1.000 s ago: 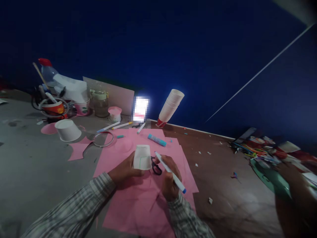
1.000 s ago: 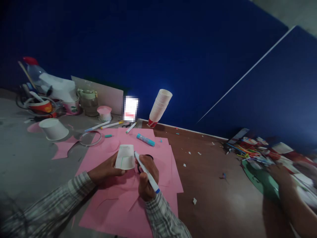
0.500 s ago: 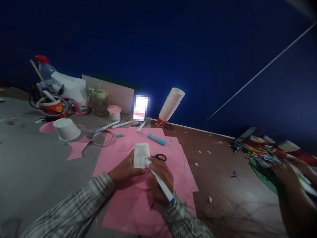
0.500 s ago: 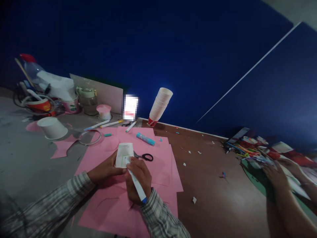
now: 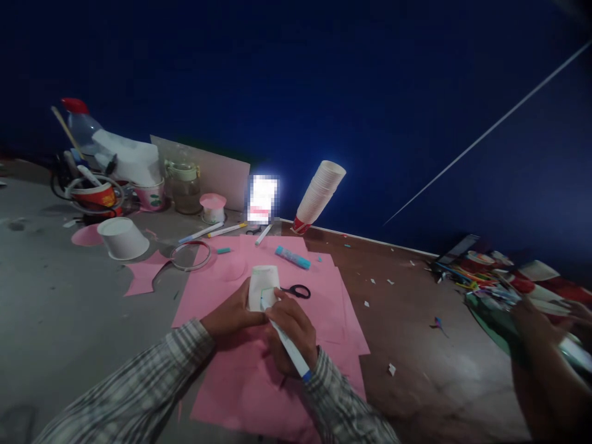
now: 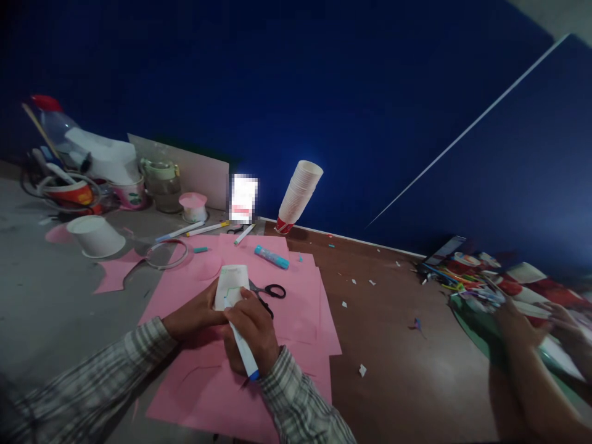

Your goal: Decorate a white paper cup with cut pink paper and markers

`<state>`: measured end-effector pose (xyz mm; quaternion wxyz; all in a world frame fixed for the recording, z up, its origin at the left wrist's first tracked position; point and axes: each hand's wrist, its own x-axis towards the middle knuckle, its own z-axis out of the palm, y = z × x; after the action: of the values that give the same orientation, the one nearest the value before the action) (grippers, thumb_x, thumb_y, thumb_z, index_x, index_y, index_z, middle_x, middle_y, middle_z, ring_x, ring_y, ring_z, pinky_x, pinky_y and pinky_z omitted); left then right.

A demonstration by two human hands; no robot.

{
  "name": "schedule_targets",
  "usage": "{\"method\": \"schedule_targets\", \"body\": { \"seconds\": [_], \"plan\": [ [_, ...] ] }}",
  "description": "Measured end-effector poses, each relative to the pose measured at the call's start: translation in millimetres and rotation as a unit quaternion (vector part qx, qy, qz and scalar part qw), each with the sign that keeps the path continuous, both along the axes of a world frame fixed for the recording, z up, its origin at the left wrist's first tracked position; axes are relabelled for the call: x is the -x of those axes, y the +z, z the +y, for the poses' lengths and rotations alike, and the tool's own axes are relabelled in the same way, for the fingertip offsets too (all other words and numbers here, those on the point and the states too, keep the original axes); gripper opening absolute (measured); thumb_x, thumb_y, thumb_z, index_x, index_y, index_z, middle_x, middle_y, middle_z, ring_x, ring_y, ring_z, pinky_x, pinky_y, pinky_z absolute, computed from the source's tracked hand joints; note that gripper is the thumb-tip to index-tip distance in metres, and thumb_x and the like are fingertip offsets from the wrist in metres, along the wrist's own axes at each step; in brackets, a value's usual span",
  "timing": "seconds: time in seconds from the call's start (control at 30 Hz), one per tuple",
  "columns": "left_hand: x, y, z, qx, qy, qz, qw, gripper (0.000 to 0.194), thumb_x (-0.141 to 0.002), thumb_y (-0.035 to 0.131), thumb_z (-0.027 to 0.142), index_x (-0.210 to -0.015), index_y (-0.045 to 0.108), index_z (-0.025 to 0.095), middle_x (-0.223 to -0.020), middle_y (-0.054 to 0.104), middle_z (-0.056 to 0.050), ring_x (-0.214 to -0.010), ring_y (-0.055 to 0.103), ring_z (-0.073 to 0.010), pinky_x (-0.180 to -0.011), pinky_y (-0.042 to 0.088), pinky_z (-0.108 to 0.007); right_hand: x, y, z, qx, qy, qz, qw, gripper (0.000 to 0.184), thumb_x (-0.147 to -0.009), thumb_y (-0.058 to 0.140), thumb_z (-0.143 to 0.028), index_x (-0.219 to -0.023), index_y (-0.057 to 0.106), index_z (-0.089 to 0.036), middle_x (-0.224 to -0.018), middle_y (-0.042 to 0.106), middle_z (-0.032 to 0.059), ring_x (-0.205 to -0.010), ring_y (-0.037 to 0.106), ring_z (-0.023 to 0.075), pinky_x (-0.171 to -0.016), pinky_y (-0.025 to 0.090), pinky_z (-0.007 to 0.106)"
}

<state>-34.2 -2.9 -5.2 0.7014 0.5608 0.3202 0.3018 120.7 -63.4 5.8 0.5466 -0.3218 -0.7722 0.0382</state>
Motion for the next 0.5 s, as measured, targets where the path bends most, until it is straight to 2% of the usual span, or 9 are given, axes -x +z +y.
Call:
{"method": "schedule_targets", "body": {
  "seconds": [0.13,0.23,0.33,0.5],
  "plan": [
    [0.3,-2.4,0.5,-0.013,-0.005,0.004,1.0,0.067,-0.065,0.08,0.031,-0.118,0.041,0.017,-0.112,0.058,-0.009,-0.102,0.056,-0.0256,-0.088,0.045,-0.04,2.2,1.2,-1.6,0.021,-0.002,0.017,1.0,0.039,-0.083,0.054,-0.013,-0.12,0.056,-0.023,-0.092,0.059,0.006,-0.082,0.064,0.0215,-0.093,0.053,0.053],
    [0.6,-3.3,1.8,-0.006,-0.009,-0.006,1.0,0.069,-0.065,0.08,0.034,-0.118,0.04,0.018,-0.114,0.058,-0.009,-0.105,0.055,-0.0267,-0.09,0.044,-0.041,1.5,6.7,-3.0,0.017,-0.005,0.049,0.999,0.036,-0.084,0.053,-0.012,-0.118,0.056,-0.024,-0.092,0.062,0.0073,-0.09,0.066,0.0247,-0.087,0.057,0.05],
    [0.7,-0.7,2.7,-0.004,-0.012,-0.018,1.0,0.072,-0.064,0.08,0.037,-0.12,0.039,0.018,-0.117,0.056,-0.011,-0.108,0.053,-0.0281,-0.092,0.042,-0.042,-1.6,12.0,-4.4,0.012,-0.046,0.089,0.995,0.03,-0.087,0.051,-0.015,-0.115,0.059,-0.024,-0.095,0.067,0.0092,-0.098,0.067,0.0281,-0.079,0.058,0.048],
    [0.1,3.0,2.2,-0.016,-0.006,-0.031,0.999,0.068,-0.066,0.079,0.037,-0.12,0.042,0.018,-0.116,0.058,-0.011,-0.11,0.053,-0.0283,-0.094,0.041,-0.043,-3.3,11.2,-4.6,0.019,-0.101,0.105,0.989,0.023,-0.087,0.053,-0.017,-0.108,0.062,-0.022,-0.092,0.07,0.0083,-0.087,0.068,0.0256,-0.078,0.056,0.047]
  ]
}}
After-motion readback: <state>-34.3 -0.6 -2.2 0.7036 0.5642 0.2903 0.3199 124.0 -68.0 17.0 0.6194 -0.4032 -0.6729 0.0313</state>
